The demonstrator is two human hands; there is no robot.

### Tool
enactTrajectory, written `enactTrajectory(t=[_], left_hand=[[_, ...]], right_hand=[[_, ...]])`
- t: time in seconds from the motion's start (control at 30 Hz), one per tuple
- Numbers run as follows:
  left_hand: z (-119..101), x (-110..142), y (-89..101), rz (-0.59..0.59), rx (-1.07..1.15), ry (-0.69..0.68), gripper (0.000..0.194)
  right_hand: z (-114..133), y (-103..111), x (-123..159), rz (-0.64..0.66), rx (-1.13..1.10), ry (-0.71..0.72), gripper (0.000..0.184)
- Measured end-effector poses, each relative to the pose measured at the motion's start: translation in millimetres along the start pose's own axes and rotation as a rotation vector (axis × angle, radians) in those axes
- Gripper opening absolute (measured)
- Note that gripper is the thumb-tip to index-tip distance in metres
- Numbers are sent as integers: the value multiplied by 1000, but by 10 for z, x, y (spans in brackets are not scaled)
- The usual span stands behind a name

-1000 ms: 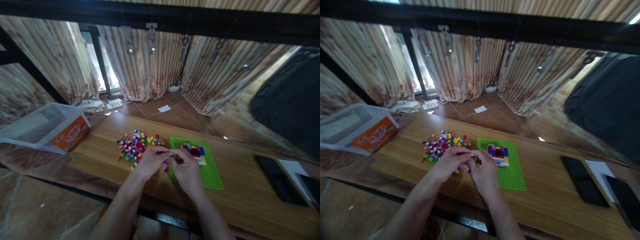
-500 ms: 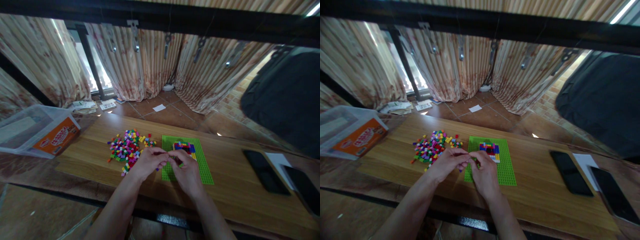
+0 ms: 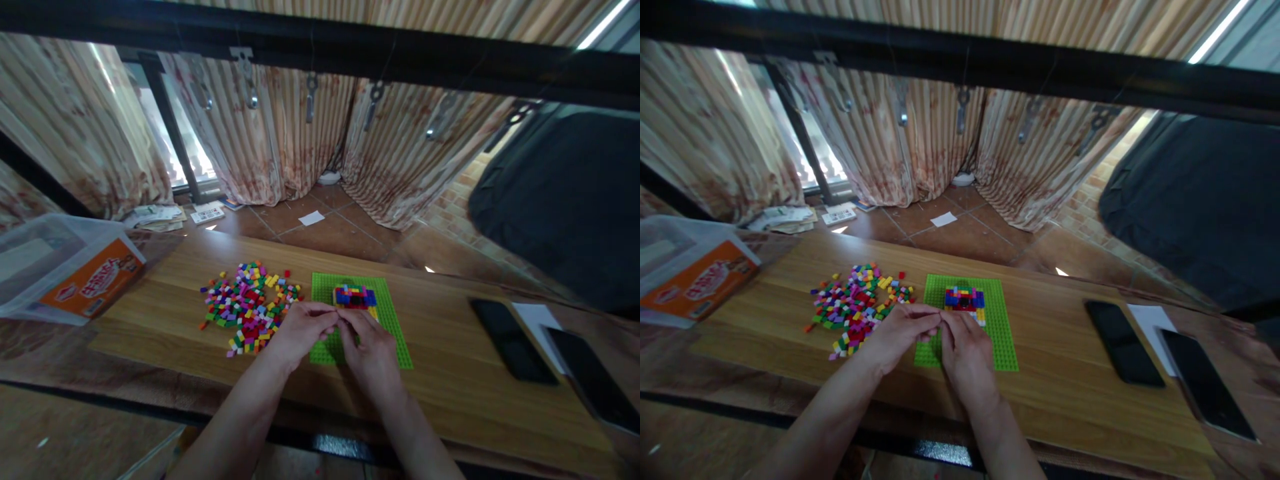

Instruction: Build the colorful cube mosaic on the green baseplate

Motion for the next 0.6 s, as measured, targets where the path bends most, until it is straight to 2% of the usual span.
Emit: enactTrajectory(t=[0.33,0.43,0.6], left_hand=[[2,21,-162,46,-77,-52,17],[-3,-11,-153,-7,-128,-93,20],[-15,-109,-58,-152,-274,-249,24]], right_hand=[[-81,124,85,-12,-76,-159,17],[-224,193,85,-33,-63,-233,15],[-527,314,67,-152,-138,-362,16]])
Point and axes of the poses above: each hand's wrist, its own x-axis away from the middle knuckle, its own y-axis out of the back of the hand, z = x × y, the point moved 5 cm from there along -x, towards the middle knuckle, and after that the axes turned 9 degrees about y, right-handed, at the moved point
